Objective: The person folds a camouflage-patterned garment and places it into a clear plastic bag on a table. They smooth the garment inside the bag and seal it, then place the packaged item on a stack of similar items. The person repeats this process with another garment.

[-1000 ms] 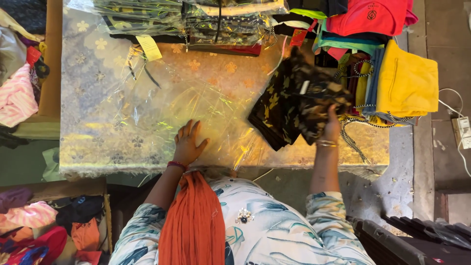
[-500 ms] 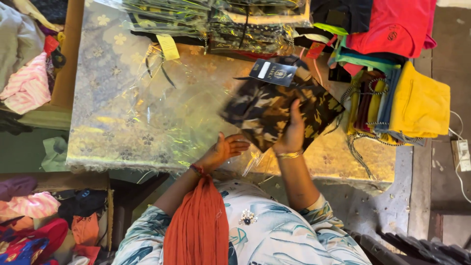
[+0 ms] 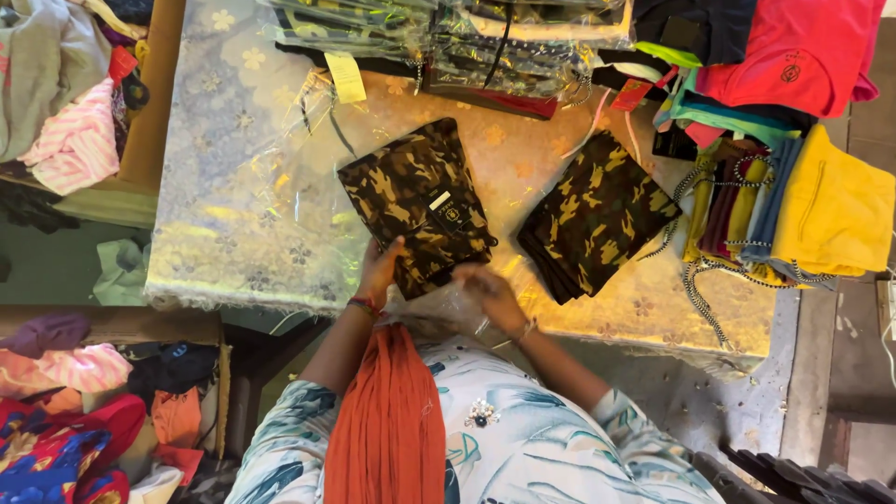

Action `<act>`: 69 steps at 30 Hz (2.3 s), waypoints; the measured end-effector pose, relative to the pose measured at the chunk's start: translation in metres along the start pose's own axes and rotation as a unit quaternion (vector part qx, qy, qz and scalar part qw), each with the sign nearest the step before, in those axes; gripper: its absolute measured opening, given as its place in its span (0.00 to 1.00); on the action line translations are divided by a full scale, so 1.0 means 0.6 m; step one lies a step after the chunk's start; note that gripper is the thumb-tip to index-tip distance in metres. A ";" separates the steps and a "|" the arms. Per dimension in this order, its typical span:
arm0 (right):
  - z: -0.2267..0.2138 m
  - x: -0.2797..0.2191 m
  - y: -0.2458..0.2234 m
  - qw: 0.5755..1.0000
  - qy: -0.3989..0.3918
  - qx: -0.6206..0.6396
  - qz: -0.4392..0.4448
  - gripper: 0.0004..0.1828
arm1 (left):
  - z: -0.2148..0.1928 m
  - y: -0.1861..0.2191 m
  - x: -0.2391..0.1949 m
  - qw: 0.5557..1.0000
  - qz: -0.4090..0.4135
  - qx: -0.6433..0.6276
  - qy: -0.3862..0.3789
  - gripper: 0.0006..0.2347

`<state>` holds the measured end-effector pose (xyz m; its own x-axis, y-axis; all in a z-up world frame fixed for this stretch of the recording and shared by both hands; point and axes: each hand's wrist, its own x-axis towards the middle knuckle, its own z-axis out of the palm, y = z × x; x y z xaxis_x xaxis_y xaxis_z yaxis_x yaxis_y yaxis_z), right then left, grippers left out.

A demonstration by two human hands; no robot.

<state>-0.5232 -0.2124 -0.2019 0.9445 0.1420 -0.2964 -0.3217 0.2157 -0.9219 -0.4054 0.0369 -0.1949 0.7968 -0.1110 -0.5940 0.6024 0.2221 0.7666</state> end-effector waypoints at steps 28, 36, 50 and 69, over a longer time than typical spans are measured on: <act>0.059 0.179 -0.147 0.822 0.176 -0.505 -0.196 0.11 | 0.032 0.010 -0.028 0.943 0.295 0.150 -0.012 0.37; 0.017 0.214 -0.102 0.925 0.143 -0.353 0.003 0.49 | 0.031 -0.022 -0.011 0.881 0.318 0.342 0.074 0.39; -0.047 0.204 -0.090 0.933 0.102 -0.334 -0.091 0.29 | 0.028 0.054 -0.096 0.747 0.401 0.530 0.021 0.21; -0.072 0.056 -0.212 0.978 0.151 0.007 -0.145 0.26 | 0.014 0.076 -0.007 0.897 0.299 0.321 0.059 0.01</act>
<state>-0.4476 -0.2766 -0.1052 0.9723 -0.2177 -0.0844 -0.0358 0.2183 -0.9752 -0.3812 0.0396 -0.1554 0.9987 -0.0453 -0.0220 0.0021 -0.3996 0.9167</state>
